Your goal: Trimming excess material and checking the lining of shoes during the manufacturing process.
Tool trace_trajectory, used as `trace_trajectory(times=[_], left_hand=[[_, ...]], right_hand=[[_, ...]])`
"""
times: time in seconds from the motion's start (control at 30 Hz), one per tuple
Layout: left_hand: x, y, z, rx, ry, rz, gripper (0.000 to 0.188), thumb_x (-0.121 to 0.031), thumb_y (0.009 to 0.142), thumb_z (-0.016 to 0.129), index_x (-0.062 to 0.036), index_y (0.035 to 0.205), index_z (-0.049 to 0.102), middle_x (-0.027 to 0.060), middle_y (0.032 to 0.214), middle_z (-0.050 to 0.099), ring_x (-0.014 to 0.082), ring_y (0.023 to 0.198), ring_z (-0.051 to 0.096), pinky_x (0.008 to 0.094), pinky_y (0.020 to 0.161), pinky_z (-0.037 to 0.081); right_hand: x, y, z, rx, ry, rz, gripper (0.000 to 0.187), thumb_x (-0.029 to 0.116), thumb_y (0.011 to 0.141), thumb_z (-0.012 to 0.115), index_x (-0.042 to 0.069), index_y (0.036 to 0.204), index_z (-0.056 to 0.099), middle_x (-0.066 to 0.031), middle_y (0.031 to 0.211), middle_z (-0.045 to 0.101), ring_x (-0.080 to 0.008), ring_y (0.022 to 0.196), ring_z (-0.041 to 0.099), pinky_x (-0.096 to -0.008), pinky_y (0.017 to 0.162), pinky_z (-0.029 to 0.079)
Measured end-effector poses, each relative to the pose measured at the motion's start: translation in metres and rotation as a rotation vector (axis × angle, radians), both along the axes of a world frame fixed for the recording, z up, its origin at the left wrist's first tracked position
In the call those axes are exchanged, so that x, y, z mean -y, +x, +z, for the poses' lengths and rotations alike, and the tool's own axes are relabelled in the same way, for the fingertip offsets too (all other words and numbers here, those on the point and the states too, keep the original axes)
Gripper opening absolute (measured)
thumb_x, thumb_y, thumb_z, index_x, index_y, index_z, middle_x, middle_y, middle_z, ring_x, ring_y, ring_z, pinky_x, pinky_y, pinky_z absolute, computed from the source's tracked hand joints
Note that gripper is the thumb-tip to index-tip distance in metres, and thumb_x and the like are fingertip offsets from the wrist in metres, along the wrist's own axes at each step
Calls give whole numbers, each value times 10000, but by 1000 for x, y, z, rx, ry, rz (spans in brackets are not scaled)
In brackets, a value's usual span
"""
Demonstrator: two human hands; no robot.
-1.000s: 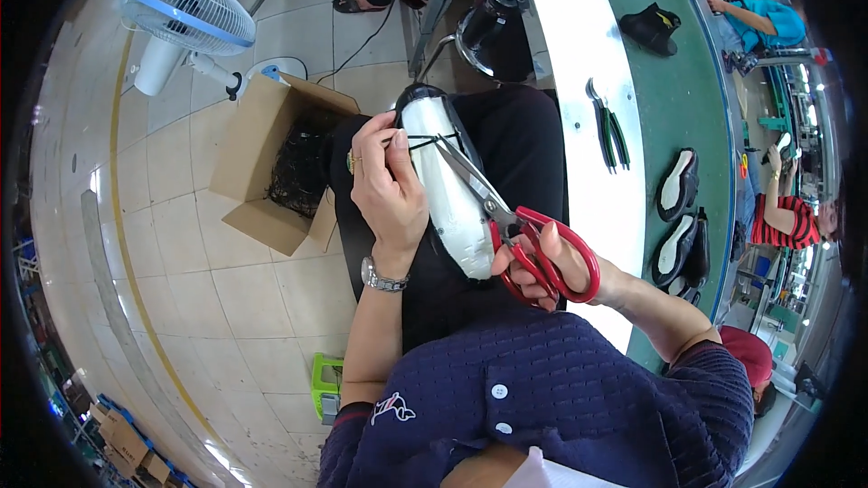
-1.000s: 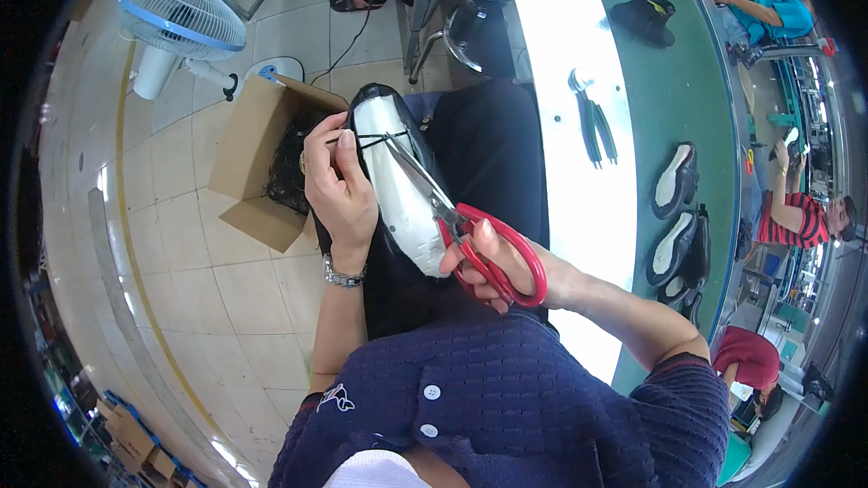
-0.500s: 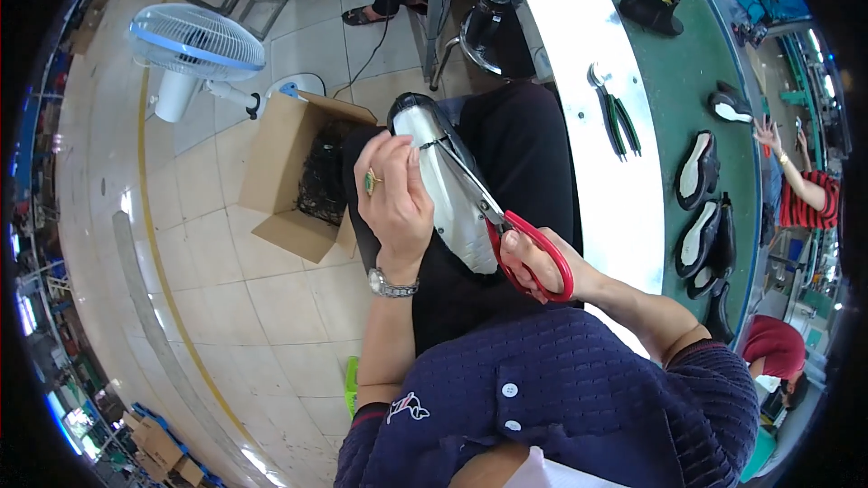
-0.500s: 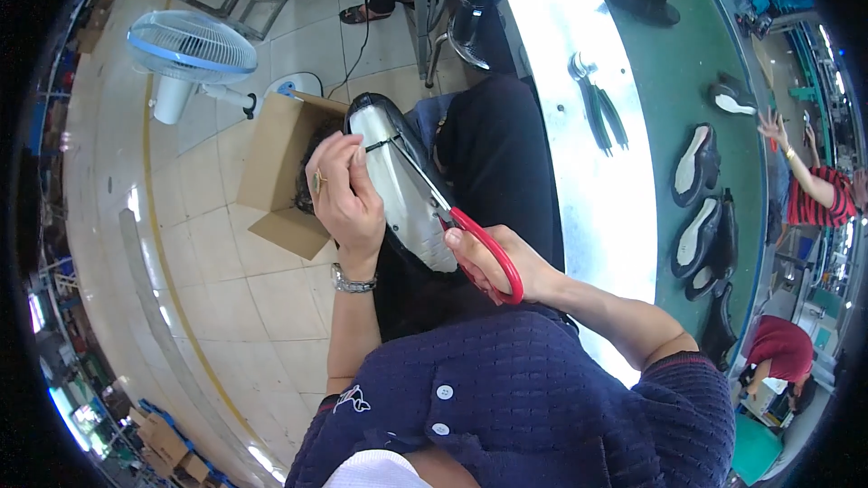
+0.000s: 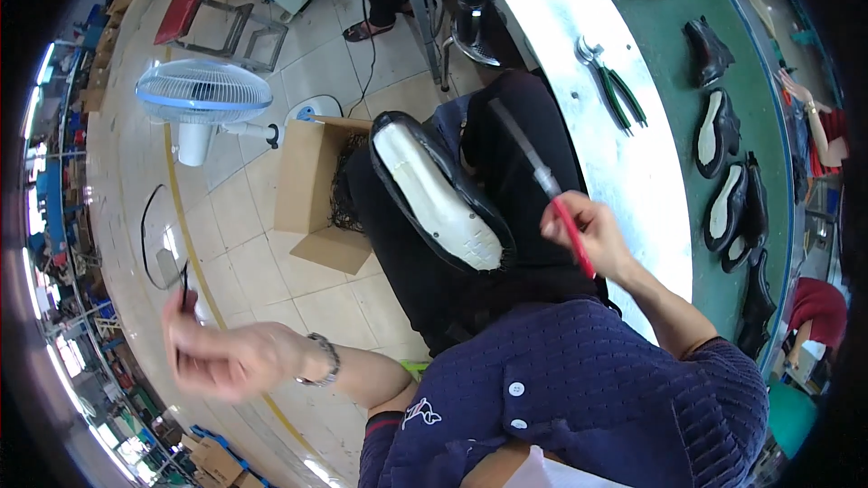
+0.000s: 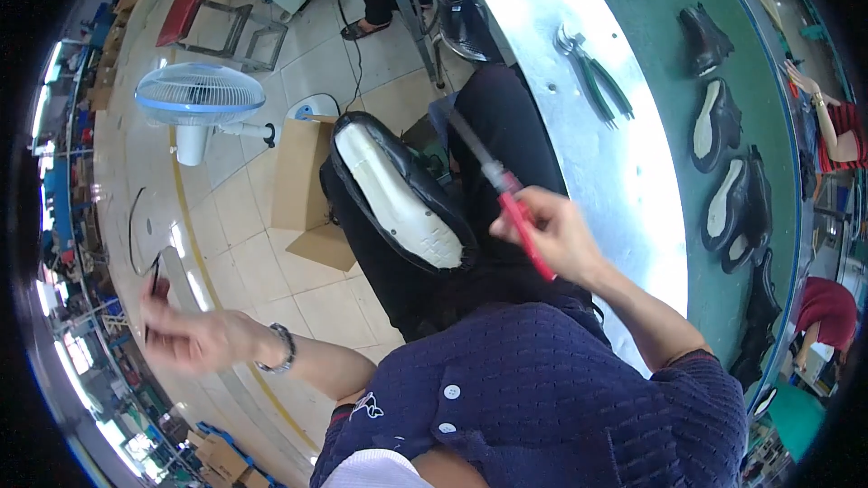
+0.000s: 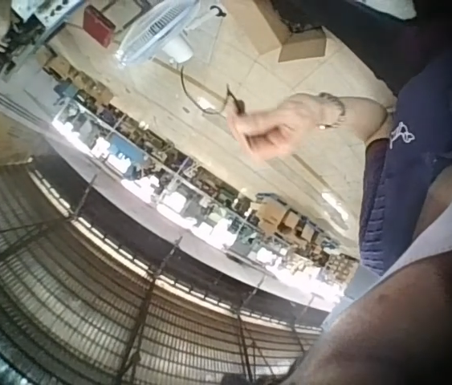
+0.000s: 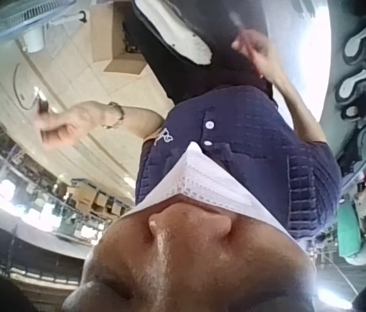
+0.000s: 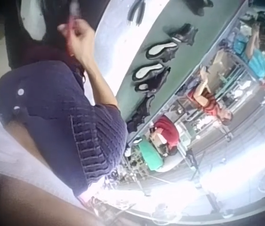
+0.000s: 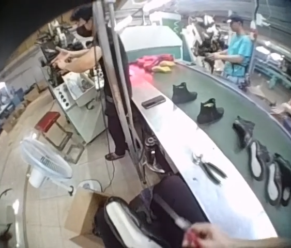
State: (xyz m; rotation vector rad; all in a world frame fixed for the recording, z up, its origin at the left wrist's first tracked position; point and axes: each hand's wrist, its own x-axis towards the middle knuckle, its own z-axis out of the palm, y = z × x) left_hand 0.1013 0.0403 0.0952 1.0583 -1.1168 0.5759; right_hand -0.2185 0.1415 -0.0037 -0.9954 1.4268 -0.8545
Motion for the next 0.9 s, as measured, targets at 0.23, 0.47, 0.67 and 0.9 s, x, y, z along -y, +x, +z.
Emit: trace_trajectory(times=[0.23,0.47,0.67,0.9], left_hand=[[28,79,-140,566,1282,80,489,-289,985,529,66,1317,476,265,1300,537,350,1195,541,383,1012,422],[18,-82,-116,887,897,-805,494,-353,962,486,-125,1400,502,106,1511,381,331,1427,279,477,1164,160],[73,-167,-116,756,1058,-882,452,-318,880,642,-40,1234,605,165,1213,608,359,1173,531,444,996,404],[162,-149,-112,395,1406,-1062,383,-264,896,631,-54,1216,637,164,918,673,268,769,627,307,742,483]], right_hand=[[-46,-103,-47,-1062,36,-217,502,306,736,799,-29,1074,637,-187,948,658,-316,788,659,-402,711,518],[0,-139,-55,-1124,-137,-338,307,224,838,693,32,1076,668,-146,974,676,-311,879,664,-383,771,513],[119,-163,-113,-1254,-280,-442,458,314,823,698,65,1198,614,-176,1176,601,-347,1124,552,-441,906,456],[147,-180,-107,-566,18,-315,407,336,909,551,83,1222,607,-111,947,654,-256,897,618,-395,812,462]])
